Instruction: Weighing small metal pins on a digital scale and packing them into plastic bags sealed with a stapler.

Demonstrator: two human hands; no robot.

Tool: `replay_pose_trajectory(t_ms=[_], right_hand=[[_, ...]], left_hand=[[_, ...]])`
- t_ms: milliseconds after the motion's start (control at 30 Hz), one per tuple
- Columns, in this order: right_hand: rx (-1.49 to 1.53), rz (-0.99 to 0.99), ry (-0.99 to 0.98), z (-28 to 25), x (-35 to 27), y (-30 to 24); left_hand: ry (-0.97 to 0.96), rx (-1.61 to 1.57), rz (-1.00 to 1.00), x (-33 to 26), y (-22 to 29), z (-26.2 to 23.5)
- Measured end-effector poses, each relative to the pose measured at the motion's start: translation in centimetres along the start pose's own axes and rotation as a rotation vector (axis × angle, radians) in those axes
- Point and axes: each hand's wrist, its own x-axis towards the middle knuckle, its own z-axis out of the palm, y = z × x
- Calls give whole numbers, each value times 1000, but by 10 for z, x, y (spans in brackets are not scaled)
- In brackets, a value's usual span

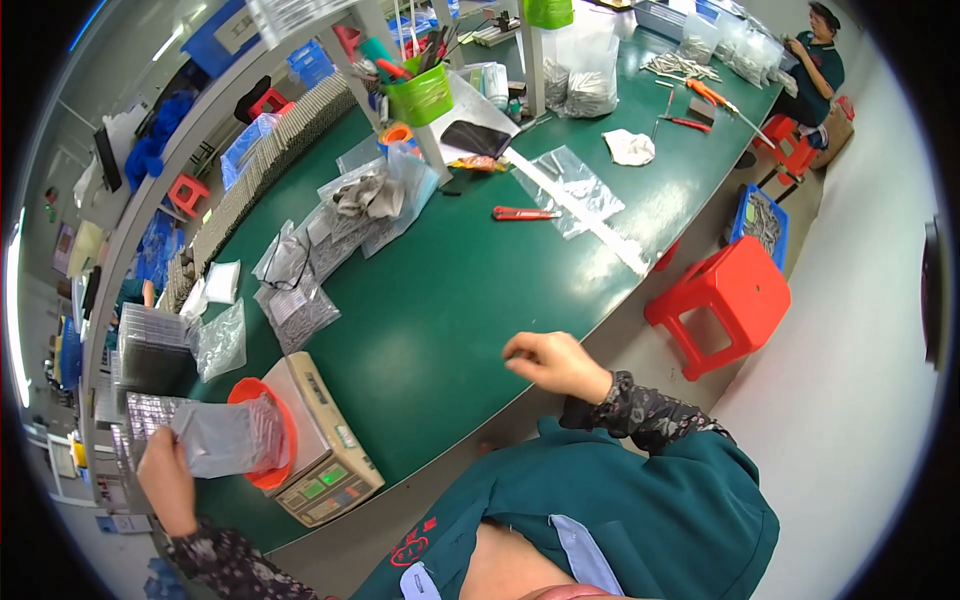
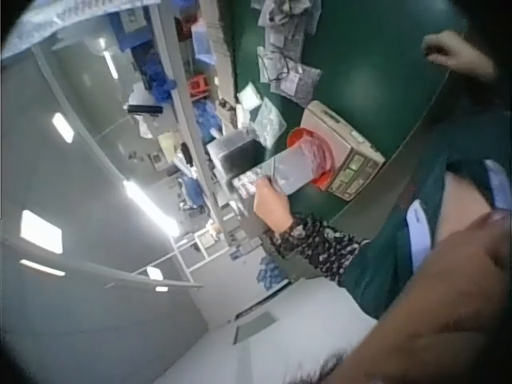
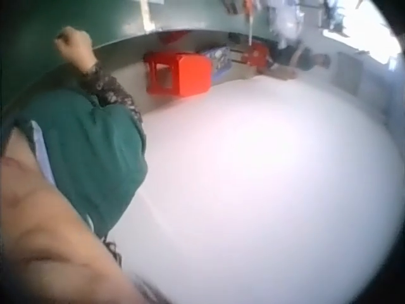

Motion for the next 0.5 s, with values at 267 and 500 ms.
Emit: replay_pose_trajectory(t_ms=[267, 500], right_hand=[[307, -400, -92, -101, 40, -7], [479, 99, 180, -202, 79, 41]], left_hand=[[-103, -884, 608, 46, 326, -16], [-69, -1244, 488, 77, 433, -7]])
